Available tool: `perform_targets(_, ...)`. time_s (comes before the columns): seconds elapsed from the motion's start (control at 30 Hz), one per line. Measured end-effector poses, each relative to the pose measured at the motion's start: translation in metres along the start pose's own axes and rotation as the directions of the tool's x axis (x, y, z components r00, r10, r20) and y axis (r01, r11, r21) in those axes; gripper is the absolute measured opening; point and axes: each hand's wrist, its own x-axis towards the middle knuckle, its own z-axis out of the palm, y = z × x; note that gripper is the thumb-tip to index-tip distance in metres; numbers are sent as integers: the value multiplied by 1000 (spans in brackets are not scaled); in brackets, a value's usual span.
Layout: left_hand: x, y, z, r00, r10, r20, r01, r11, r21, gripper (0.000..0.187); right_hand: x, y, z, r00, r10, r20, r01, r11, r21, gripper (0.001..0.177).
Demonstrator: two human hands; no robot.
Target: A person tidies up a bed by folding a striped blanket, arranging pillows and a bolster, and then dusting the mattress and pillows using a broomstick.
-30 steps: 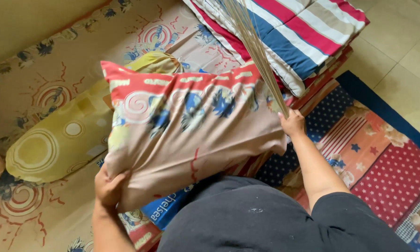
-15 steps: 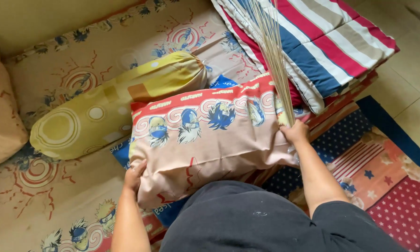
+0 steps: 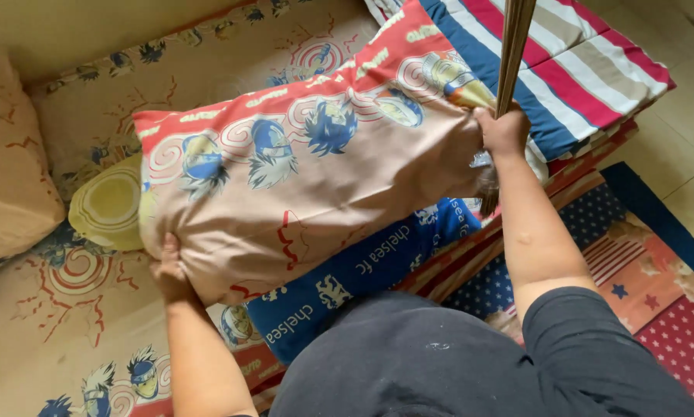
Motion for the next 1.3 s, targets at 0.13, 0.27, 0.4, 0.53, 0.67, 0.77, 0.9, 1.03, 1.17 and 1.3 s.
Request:
perform_targets(0.13,61,-213,-37,980,-99,175,29,931,363,73,-34,-36,26,993,-52,107,58,997,-58,60)
perform_targets(0.27,47,-280,-64,954,-160,252,-7,833,554,79,-112,-80,46,875,-139,464,150,989,15,55)
perform_targets(0.4,61,-256,-61,988,28,151,-105,839,533,77,-195,-121,44,665,-240,707,370,929,-33,53)
perform_targets(0.53,37,-181,-13,841,185,509,-482,685,547,71,-235,-127,39,411,-217,885,605,791,-87,67)
perform_targets(0.67,25,-160,28,694,-150,704,-562,499,660,85,-204,-114,20,506,113,855,429,828,-363,68)
perform_targets(0.77,38,-193,25,704,-210,679,-486,555,675,92,-158,13,40,678,311,666,212,785,-583,52)
perform_targets(0.9,49,-201,20,698,-218,682,-470,577,667,95,-132,26,7,787,383,483,26,762,-647,55)
perform_targets(1.03,56,-220,21,702,-208,681,-476,575,666,94,-180,-52,1,774,183,606,140,884,-446,57)
perform_targets(1.17,59,-223,23,691,-216,689,-479,577,662,97,-212,-76,18,625,45,779,374,859,-350,55)
perform_targets(1.3,67,-229,24,669,-225,708,-500,569,653,98,-204,-27,22,616,262,743,193,864,-465,56)
